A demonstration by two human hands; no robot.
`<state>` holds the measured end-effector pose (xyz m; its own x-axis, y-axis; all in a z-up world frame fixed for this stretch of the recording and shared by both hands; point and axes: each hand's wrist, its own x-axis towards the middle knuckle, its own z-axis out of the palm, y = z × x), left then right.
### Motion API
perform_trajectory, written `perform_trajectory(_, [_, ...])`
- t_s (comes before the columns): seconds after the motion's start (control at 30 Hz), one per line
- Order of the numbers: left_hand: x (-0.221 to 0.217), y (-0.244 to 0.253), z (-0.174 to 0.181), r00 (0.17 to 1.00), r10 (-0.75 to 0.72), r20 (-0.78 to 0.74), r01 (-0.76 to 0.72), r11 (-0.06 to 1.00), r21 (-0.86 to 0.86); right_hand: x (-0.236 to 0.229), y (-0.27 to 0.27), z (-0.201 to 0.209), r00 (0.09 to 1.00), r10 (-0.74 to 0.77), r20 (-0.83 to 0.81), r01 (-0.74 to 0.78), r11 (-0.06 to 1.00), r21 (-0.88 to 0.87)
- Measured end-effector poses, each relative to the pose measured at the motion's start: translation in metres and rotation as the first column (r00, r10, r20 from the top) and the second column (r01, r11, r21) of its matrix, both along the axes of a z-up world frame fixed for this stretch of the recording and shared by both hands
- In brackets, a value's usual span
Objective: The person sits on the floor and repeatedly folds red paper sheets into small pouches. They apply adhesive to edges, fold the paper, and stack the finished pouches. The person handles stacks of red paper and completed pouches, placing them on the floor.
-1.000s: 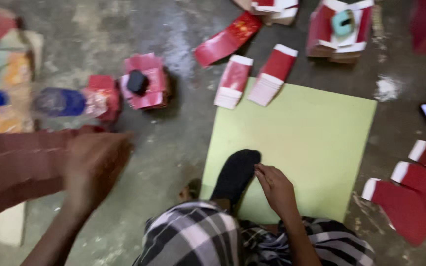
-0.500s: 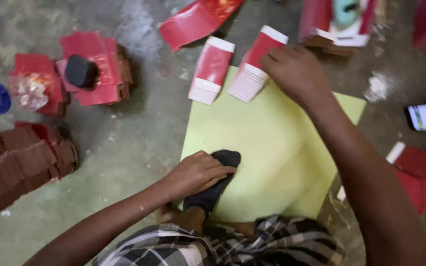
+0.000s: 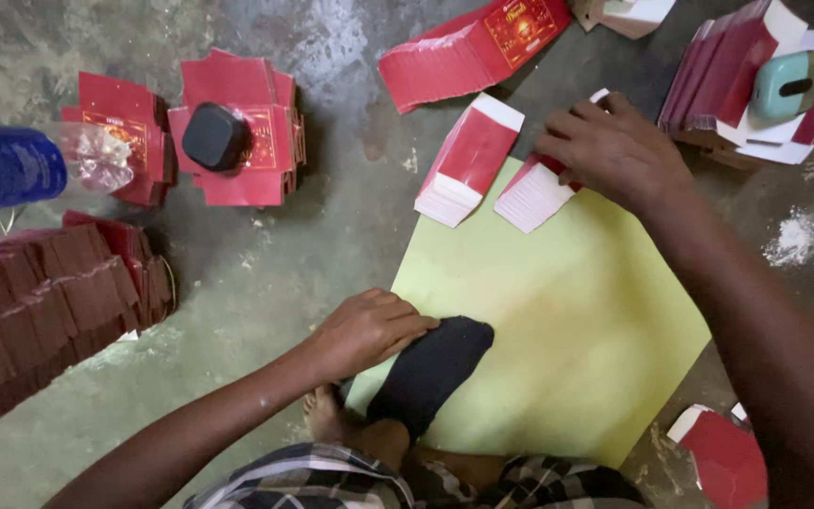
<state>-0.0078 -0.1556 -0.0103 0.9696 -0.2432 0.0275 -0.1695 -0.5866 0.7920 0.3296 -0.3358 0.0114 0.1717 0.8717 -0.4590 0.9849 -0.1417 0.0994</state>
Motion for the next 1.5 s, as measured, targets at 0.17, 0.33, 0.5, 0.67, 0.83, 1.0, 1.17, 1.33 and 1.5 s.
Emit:
perform_trajectory(0.17, [0.002,0.001,-0.003,1.000,-0.005,-0.018,0.005,1.000,-0.023,0.002,0.003,-0.001,0.989,0.145,-0.026,-0.142,0.987,0.068])
perform_trajectory(0.33, [0.008,0.000,0.004,0.999,-0.016,-0.030,0.015,0.999,-0.033,-0.001,0.009,-0.007,0.991,0.107,-0.084,-0.115,0.989,-0.093])
perform_trajectory(0.5, [0.015,0.003,0.015,1.000,-0.020,-0.021,0.020,1.000,-0.006,0.000,0.025,-0.014,0.992,0.103,-0.068,-0.111,0.987,-0.120])
perform_trajectory(0.67, [0.012,-0.002,0.016,0.999,-0.035,-0.042,0.034,0.999,-0.024,-0.003,0.014,-0.016,0.995,0.085,-0.042,-0.085,0.996,0.010])
perform_trajectory(0.83, [0.023,-0.019,0.015,0.991,-0.073,-0.109,0.065,0.995,-0.076,-0.024,-0.022,0.001,0.997,0.018,0.074,-0.035,0.971,0.235])
perform_trajectory(1.0, [0.027,-0.067,0.011,0.963,0.181,-0.198,-0.257,0.833,-0.490,-0.134,-0.097,0.035,0.491,-0.600,-0.632,0.870,0.382,0.313])
perform_trajectory(1.17, [0.040,-0.109,0.014,0.941,-0.095,-0.325,-0.149,0.744,-0.651,-0.279,-0.129,-0.002,-0.279,0.176,-0.944,0.850,-0.412,-0.328])
perform_trajectory(1.33, [0.020,-0.143,0.009,0.830,-0.246,-0.501,-0.184,0.727,-0.662,-0.328,-0.160,-0.067,-0.266,0.475,-0.839,0.733,-0.466,-0.496])
perform_trajectory(1.5, [0.042,-0.136,-0.003,0.967,-0.015,-0.253,0.024,0.999,0.033,-0.327,-0.172,-0.047,-0.072,-0.142,-0.987,0.783,-0.621,0.032])
